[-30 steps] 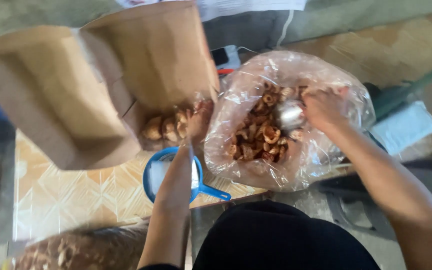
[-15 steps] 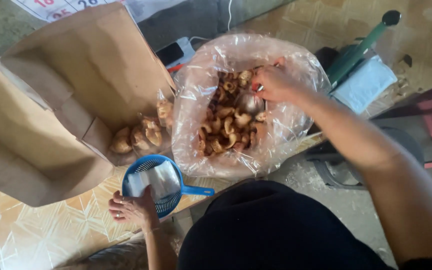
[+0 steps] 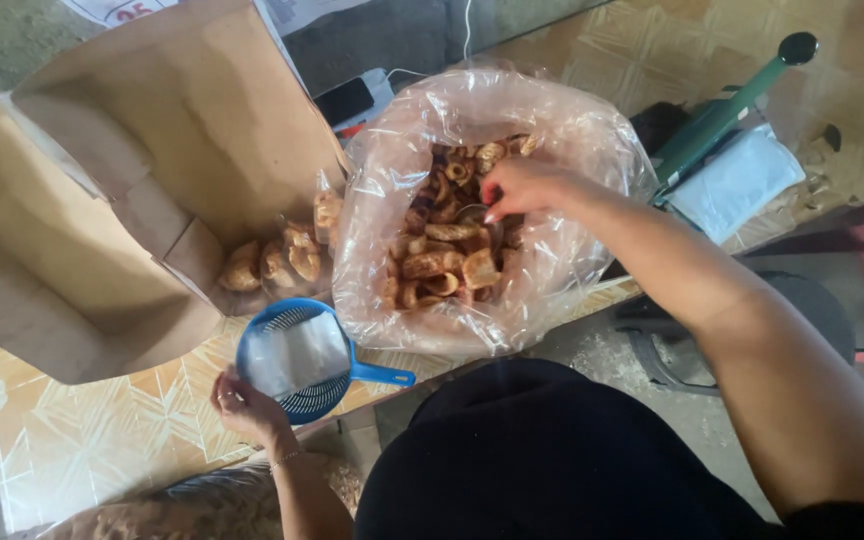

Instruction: Bagging fried snacks from a large container into smaller paper bags using a scoop and hands

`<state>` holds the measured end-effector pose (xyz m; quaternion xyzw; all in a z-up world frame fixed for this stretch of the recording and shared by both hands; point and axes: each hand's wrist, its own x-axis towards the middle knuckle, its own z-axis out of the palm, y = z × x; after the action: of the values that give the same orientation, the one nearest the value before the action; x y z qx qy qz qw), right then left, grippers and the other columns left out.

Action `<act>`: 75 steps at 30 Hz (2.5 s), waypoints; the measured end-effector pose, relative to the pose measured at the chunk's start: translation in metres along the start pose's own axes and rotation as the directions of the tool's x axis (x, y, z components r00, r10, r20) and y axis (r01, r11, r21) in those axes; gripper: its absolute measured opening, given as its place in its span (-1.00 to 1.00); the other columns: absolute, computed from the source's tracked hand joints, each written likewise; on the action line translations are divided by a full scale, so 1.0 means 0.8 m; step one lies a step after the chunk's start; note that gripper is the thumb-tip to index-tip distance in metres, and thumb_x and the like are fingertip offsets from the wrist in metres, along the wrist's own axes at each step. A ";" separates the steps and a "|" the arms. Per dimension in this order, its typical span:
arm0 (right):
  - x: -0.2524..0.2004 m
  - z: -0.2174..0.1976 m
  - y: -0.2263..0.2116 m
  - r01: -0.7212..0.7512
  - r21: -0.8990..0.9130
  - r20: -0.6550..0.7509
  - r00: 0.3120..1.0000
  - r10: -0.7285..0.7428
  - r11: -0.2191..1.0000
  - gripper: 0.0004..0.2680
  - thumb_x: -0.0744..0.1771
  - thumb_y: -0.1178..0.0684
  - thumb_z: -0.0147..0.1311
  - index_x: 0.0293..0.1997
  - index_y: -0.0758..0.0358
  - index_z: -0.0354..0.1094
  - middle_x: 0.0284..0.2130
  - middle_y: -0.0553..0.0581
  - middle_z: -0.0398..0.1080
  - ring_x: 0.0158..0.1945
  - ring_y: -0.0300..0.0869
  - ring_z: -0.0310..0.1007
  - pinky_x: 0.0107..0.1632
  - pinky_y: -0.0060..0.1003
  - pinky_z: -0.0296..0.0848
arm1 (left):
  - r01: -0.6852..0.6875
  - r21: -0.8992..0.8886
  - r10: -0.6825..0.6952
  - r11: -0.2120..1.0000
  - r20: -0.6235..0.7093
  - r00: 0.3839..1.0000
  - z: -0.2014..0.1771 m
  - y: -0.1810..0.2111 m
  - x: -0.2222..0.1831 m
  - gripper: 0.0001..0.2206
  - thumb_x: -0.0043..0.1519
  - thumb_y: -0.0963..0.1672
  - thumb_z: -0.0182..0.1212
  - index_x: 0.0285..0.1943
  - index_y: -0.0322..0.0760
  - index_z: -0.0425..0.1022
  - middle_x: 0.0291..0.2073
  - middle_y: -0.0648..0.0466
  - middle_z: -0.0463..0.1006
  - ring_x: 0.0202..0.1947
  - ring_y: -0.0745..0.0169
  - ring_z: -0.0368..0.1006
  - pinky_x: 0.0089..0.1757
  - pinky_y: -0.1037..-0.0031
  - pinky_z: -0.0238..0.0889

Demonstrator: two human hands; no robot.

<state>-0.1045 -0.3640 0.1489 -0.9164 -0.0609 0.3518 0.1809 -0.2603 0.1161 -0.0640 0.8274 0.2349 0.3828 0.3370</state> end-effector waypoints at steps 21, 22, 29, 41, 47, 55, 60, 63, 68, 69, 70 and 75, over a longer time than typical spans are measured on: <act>-0.004 -0.035 0.031 0.163 0.413 -0.129 0.984 -0.119 0.896 -0.63 0.19 -0.05 0.25 0.08 0.12 0.41 0.14 0.04 0.41 0.17 -0.15 0.41 0.37 -0.09 0.16 | -0.933 0.267 0.830 0.243 0.440 0.342 -0.076 0.338 0.172 -0.80 0.49 -0.07 0.26 -0.22 -0.14 0.57 -0.35 0.10 0.43 -0.42 0.14 0.37 -0.29 0.38 0.22; -0.019 -0.041 0.028 0.167 0.408 -0.135 0.983 -0.122 0.898 -0.63 0.19 -0.05 0.25 0.08 0.12 0.41 0.14 0.04 0.41 0.17 -0.15 0.41 0.37 -0.09 0.16 | -0.931 0.271 0.833 0.245 0.433 0.345 -0.081 0.374 0.171 -0.80 0.49 -0.07 0.26 -0.22 -0.14 0.57 -0.35 0.10 0.43 -0.42 0.14 0.37 -0.29 0.38 0.22; -0.098 -0.079 0.044 0.259 0.362 -0.303 0.941 -0.150 0.895 -0.70 0.20 -0.24 0.15 -0.13 0.06 0.49 -0.27 -0.03 0.53 -0.23 -0.23 0.46 -0.08 -0.38 0.35 | -0.566 -0.625 0.830 0.537 0.513 0.221 -0.119 0.542 0.130 -0.88 0.18 -0.23 0.24 -0.40 -0.29 0.40 -0.26 0.05 0.51 -0.50 0.20 0.41 -0.38 0.40 0.28; -0.147 -0.225 0.037 0.180 -0.128 -0.424 0.879 -0.218 0.975 -0.76 0.21 -0.11 0.33 -0.13 0.07 0.51 -0.27 0.00 0.52 -0.23 -0.17 0.43 -0.16 -0.23 0.26 | -0.023 -0.824 0.824 0.566 0.567 0.004 0.149 0.520 0.044 -0.86 0.07 -0.21 0.46 -0.35 -0.20 0.54 -0.23 0.08 0.49 -0.26 0.27 0.45 -0.26 0.51 0.40; -0.132 -0.237 0.007 0.090 -0.279 -0.329 0.926 -0.183 0.956 -0.79 0.20 -0.04 0.37 -0.17 0.07 0.53 -0.33 0.01 0.53 -0.30 -0.13 0.43 -0.26 -0.20 0.27 | 0.100 -0.806 0.812 0.584 0.578 -0.082 0.157 0.549 0.045 -0.87 0.09 -0.24 0.42 -0.33 -0.22 0.53 -0.18 0.06 0.55 -0.20 0.24 0.54 -0.21 0.56 0.54; -0.133 -0.211 -0.033 -0.010 -0.588 -0.383 0.884 -0.267 0.809 -0.80 0.23 -0.13 0.32 -0.17 -0.01 0.53 -0.33 -0.09 0.53 -0.03 -0.15 0.41 0.22 -0.02 0.00 | 0.023 -0.756 0.755 0.654 0.654 0.052 0.181 0.523 0.034 -0.84 0.04 -0.24 0.43 -0.33 -0.13 0.54 -0.05 0.04 0.43 -0.04 0.11 0.47 -0.07 0.44 0.48; -0.107 -0.203 -0.031 -0.043 -0.714 -0.422 0.822 -0.381 0.699 -0.89 0.15 -0.07 0.32 -0.37 -0.11 0.53 -0.40 -0.01 0.52 -0.16 -0.07 0.49 -0.06 0.02 0.29 | 0.023 -0.760 0.754 0.650 0.648 0.105 0.187 0.507 0.028 -0.86 0.03 -0.19 0.47 -0.33 -0.08 0.60 0.15 -0.03 0.44 0.14 0.07 0.39 0.07 0.43 0.35; -0.118 -0.194 -0.050 -0.036 -0.707 -0.411 0.834 -0.369 0.706 -0.84 0.16 -0.09 0.37 -0.30 -0.03 0.55 -0.34 0.02 0.51 -0.12 -0.09 0.44 0.10 0.04 0.22 | 0.020 -0.749 0.744 0.663 0.661 0.091 0.161 0.516 0.030 -0.86 0.04 -0.19 0.43 -0.28 -0.09 0.60 0.22 -0.04 0.41 0.18 0.00 0.33 0.13 0.26 0.23; -0.123 -0.181 -0.052 -0.058 -0.780 -0.452 0.740 -0.498 0.623 -0.92 0.15 -0.02 0.34 -0.46 -0.05 0.51 -0.51 -0.07 0.48 -0.24 -0.08 0.49 0.06 0.01 0.18 | 0.047 -0.748 0.738 0.662 0.662 0.128 0.169 0.495 0.023 -0.87 0.04 -0.22 0.43 -0.30 -0.14 0.61 0.12 -0.07 0.45 0.09 0.06 0.43 0.06 0.37 0.30; -0.132 -0.179 -0.056 -0.061 -0.807 -0.445 0.716 -0.538 0.587 -0.94 0.17 -0.01 0.31 -0.50 -0.04 0.49 -0.54 -0.10 0.47 -0.24 -0.08 0.50 0.11 0.01 0.11 | 0.054 -0.748 0.735 0.662 0.661 0.150 0.174 0.489 0.022 -0.89 0.05 -0.22 0.42 -0.29 -0.17 0.61 0.09 -0.07 0.46 0.03 0.08 0.46 0.02 0.40 0.32; -0.157 -0.181 -0.059 -0.057 -0.809 -0.442 0.715 -0.542 0.585 -0.94 0.17 -0.01 0.31 -0.50 -0.04 0.49 -0.54 -0.10 0.47 -0.24 -0.08 0.50 0.11 0.01 0.11 | 0.053 -0.746 0.733 0.664 0.663 0.154 0.164 0.491 0.025 -0.89 0.05 -0.22 0.42 -0.29 -0.17 0.61 0.09 -0.07 0.46 0.03 0.08 0.46 0.02 0.40 0.32; -0.176 -0.160 0.016 -0.292 -0.695 -0.694 0.511 -0.507 0.657 -0.94 0.33 -0.05 0.25 -0.32 -0.05 0.52 -0.49 -0.18 0.48 -0.24 -0.21 0.52 -0.02 -0.01 0.37 | 0.075 -0.654 0.637 0.753 0.752 0.167 0.140 0.483 0.037 -0.76 0.08 -0.23 0.39 -0.08 -0.36 0.54 0.10 -0.03 0.45 -0.30 0.34 0.58 -0.22 0.63 0.54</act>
<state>-0.1246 -0.4468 0.3194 -0.9450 -0.1662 -0.2160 -0.1809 -0.1036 -0.1629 0.1813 0.7688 -0.3165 -0.1021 0.5462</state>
